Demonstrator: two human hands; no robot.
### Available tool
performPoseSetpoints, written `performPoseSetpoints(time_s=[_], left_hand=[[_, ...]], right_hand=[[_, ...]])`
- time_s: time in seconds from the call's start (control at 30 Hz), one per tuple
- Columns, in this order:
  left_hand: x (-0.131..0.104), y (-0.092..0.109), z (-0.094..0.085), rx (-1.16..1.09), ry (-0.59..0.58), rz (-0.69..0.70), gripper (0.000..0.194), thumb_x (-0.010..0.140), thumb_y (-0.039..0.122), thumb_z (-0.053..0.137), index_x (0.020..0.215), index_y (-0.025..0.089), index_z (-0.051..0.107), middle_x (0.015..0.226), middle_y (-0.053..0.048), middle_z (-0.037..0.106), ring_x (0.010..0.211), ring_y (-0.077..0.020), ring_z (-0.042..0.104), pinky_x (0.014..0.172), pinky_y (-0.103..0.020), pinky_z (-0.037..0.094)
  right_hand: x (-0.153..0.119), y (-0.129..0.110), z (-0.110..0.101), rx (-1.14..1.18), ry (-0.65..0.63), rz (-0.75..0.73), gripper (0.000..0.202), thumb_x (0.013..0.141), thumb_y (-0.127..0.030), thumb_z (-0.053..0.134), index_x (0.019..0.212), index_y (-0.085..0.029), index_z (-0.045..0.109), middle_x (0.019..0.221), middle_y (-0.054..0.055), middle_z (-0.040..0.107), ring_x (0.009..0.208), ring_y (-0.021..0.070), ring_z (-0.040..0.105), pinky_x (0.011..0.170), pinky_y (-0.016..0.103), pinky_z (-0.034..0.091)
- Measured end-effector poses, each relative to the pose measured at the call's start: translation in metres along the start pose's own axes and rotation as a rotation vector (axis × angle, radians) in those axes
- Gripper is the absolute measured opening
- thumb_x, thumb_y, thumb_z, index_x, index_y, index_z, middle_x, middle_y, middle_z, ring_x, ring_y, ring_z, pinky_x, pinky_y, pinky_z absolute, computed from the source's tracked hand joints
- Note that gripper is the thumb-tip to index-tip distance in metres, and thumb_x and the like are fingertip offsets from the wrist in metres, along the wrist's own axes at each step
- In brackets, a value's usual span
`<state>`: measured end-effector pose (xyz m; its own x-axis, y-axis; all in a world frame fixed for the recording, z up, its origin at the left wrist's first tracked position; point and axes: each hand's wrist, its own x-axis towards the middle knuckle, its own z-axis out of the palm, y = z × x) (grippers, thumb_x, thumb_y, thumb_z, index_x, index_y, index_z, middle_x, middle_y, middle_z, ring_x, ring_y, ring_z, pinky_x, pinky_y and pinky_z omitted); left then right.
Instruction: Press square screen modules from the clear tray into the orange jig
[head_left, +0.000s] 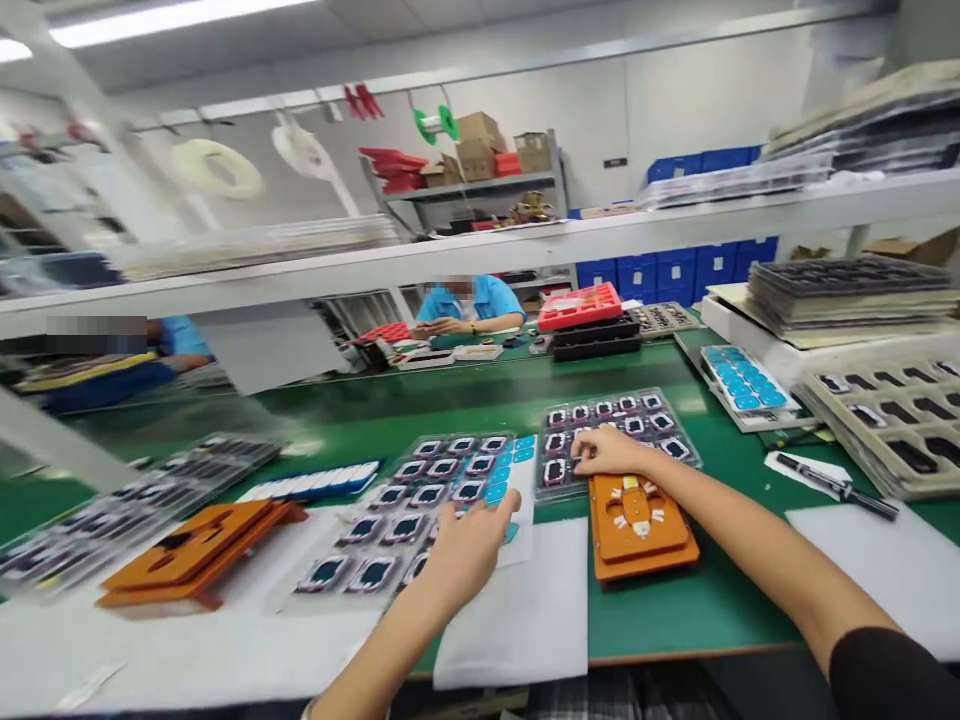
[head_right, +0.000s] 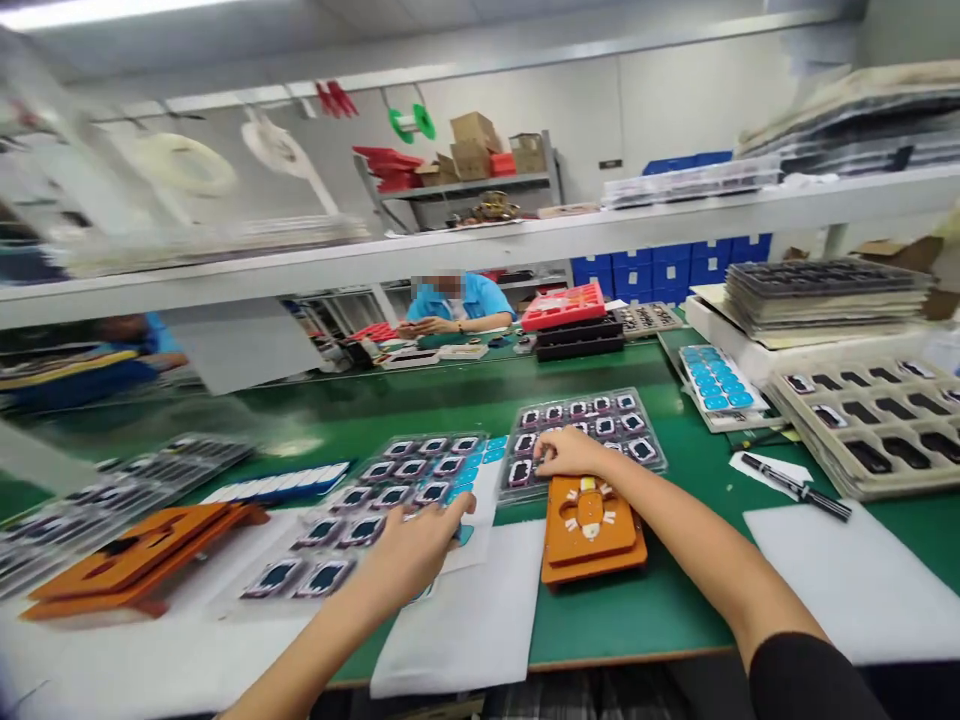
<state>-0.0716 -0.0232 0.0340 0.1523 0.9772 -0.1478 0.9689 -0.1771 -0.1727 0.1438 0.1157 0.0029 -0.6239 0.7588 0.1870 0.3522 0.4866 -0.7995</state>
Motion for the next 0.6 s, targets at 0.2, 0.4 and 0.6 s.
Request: performPoseSetpoints(time_s=[0.2, 0.4, 0.6], left_hand=[[0.015, 0.037, -0.014, -0.34, 0.373, 0.527, 0.027, 0.098, 0.023, 0.038, 0.107, 0.027, 0.063, 0.111, -0.003, 0.072, 0.107, -0.0214, 0.06, 0.105, -0.041, 0.03], [0.054, 0.068, -0.004, -0.632, 0.484, 0.83, 0.025, 0.098, 0.021, 0.043, 0.098, 0.025, 0.067, 0.098, -0.002, 0.074, 0.099, -0.018, 0.062, 0.101, -0.04, 0.036], [0.061, 0.064, 0.014, -0.634, 0.673, 1.059, 0.027, 0.094, 0.005, 0.045, 0.111, 0.022, 0.058, 0.103, -0.004, 0.074, 0.093, -0.0159, 0.064, 0.093, -0.038, 0.045]], right_hand=[[-0.054, -0.004, -0.035, 0.228, 0.21, -0.035, 0.022, 0.085, -0.024, 0.061, 0.106, -0.02, 0.063, 0.073, -0.004, 0.06, 0.065, 0.0129, 0.059, 0.064, 0.024, 0.048], [-0.123, 0.005, -0.042, 0.483, 0.166, 0.004, 0.033, 0.084, -0.047, 0.068, 0.099, -0.018, 0.066, 0.078, 0.002, 0.067, 0.064, 0.0162, 0.066, 0.062, 0.029, 0.056], [-0.137, -0.002, -0.034, 0.223, 0.209, -0.074, 0.021, 0.092, -0.036, 0.06, 0.099, -0.018, 0.069, 0.09, 0.006, 0.072, 0.079, 0.0184, 0.066, 0.069, 0.029, 0.054]])
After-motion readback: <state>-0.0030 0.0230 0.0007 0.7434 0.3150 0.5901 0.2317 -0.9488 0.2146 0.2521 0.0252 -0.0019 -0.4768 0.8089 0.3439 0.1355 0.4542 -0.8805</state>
